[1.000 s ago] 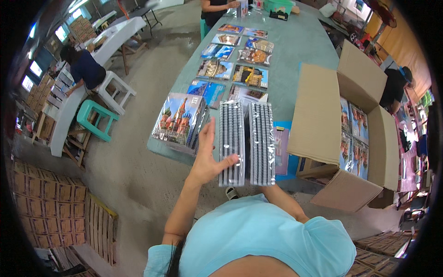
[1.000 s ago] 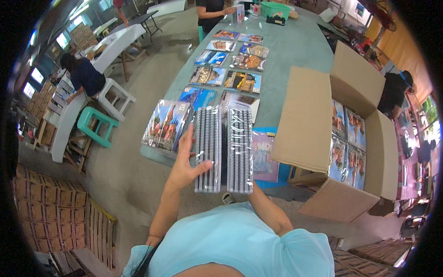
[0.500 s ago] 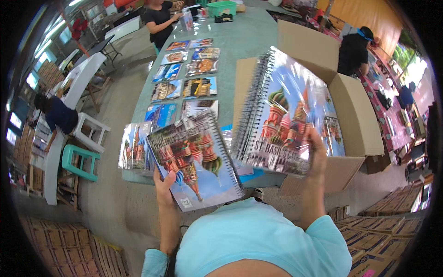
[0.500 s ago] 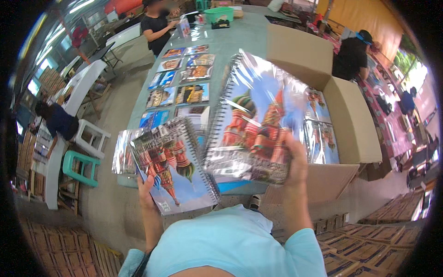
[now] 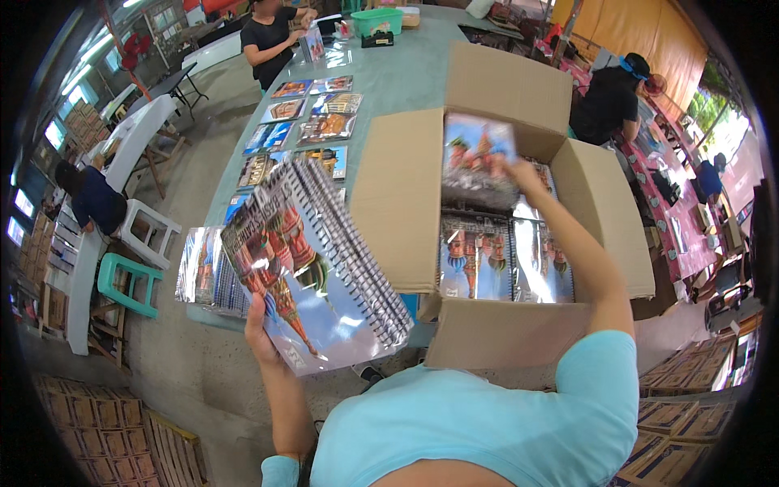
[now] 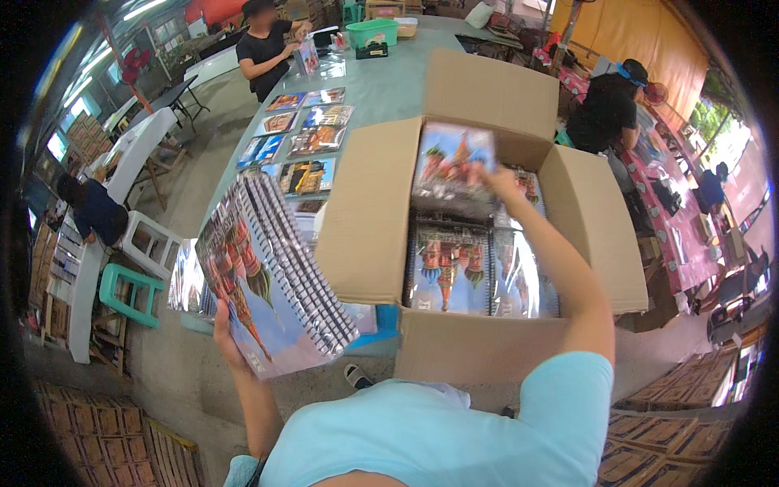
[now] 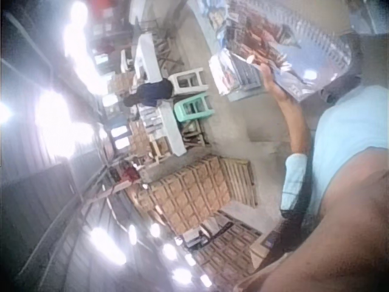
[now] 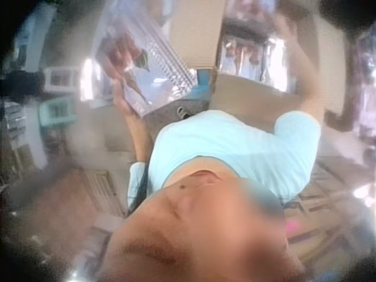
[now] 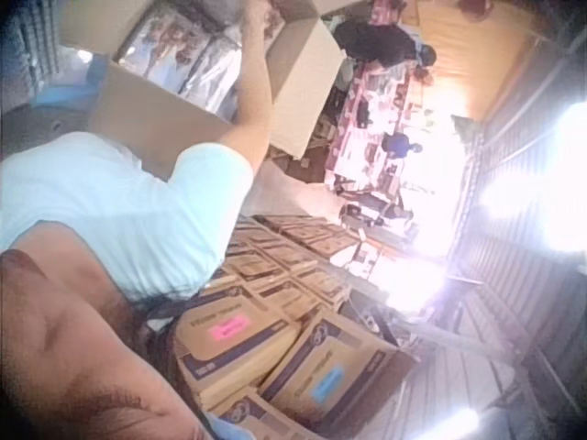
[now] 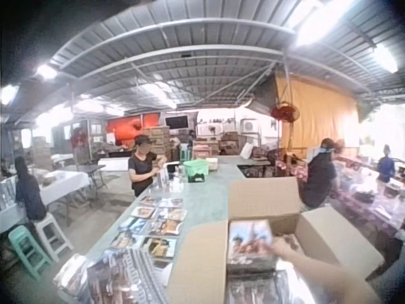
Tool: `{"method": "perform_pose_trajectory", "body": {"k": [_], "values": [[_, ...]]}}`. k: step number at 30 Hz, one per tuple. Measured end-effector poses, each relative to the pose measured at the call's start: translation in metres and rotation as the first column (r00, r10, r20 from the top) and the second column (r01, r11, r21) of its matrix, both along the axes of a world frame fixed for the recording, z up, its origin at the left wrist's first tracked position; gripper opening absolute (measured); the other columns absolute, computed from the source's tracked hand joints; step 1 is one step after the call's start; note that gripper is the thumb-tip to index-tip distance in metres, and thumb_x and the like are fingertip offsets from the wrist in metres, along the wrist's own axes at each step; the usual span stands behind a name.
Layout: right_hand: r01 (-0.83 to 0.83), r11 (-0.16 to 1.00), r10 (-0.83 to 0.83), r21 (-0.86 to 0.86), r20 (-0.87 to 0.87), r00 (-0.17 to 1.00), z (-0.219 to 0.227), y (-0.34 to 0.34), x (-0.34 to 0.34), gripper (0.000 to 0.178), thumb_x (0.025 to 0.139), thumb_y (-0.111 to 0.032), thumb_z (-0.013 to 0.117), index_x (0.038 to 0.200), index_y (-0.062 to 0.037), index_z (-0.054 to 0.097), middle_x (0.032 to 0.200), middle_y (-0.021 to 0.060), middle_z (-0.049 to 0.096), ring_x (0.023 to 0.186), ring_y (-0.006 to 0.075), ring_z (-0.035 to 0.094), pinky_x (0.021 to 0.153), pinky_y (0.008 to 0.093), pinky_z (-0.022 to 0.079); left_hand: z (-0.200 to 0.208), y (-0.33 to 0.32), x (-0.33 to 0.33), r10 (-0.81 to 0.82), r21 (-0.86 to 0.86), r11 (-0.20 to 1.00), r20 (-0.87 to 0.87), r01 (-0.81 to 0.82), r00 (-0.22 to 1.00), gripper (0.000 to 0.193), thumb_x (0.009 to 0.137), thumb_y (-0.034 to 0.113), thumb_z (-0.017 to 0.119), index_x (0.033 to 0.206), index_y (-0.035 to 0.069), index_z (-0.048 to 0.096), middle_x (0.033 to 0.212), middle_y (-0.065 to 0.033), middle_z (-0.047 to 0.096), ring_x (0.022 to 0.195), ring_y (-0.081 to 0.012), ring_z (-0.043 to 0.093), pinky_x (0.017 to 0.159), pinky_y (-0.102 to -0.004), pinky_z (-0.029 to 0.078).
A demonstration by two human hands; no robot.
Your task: The person writes in a notebook, then gathers stacks of spiral notebooks from a table and places them into a cardboard box. The person then closes the box and applies tape with a tape dispenser.
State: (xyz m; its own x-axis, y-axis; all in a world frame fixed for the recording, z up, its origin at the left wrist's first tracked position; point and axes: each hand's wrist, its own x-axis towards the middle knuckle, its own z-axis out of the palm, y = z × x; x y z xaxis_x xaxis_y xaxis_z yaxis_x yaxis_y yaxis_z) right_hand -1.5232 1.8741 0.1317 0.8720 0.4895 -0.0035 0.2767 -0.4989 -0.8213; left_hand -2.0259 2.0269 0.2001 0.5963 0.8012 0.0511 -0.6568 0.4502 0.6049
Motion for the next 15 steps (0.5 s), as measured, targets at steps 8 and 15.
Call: {"method": "perform_pose_trajectory", "body": {"k": [8,15], "values": [[-0.386,0.718,0.603,0.579,-0.239,0.761,0.125,-0.029,-0.111,0.098,0.080,-0.061,0.060,0.150,-0.0120,0.012,0.140,0.0201,0.035,0.125,0.0321,0.042,0.101,0.0385,0.036,0.032,-0.011,0.125,-0.215,0.123,0.964,-0.152,0.234,0.965,0.040,0.089,0.027,0.061,0.120,0.004,0.050,0.105,-0.0082,0.062,0.091,-0.0182,0.063,0.079,-0.0329,0.053],[-0.379,0.758,0.241,0.531,0.313,0.919,0.186,-0.106,-0.100,0.082,0.076,-0.015,0.071,0.146,-0.0068,0.028,0.130,0.0148,0.052,0.116,0.0200,0.050,0.099,0.0325,0.037,-0.008,0.003,0.320,0.142,0.831,0.116,-0.556,0.544,0.819,0.085,0.083,0.045,0.067,0.143,0.000,0.026,0.118,-0.0237,0.054,0.118,-0.0361,0.049,0.098,-0.0446,0.041]]}}
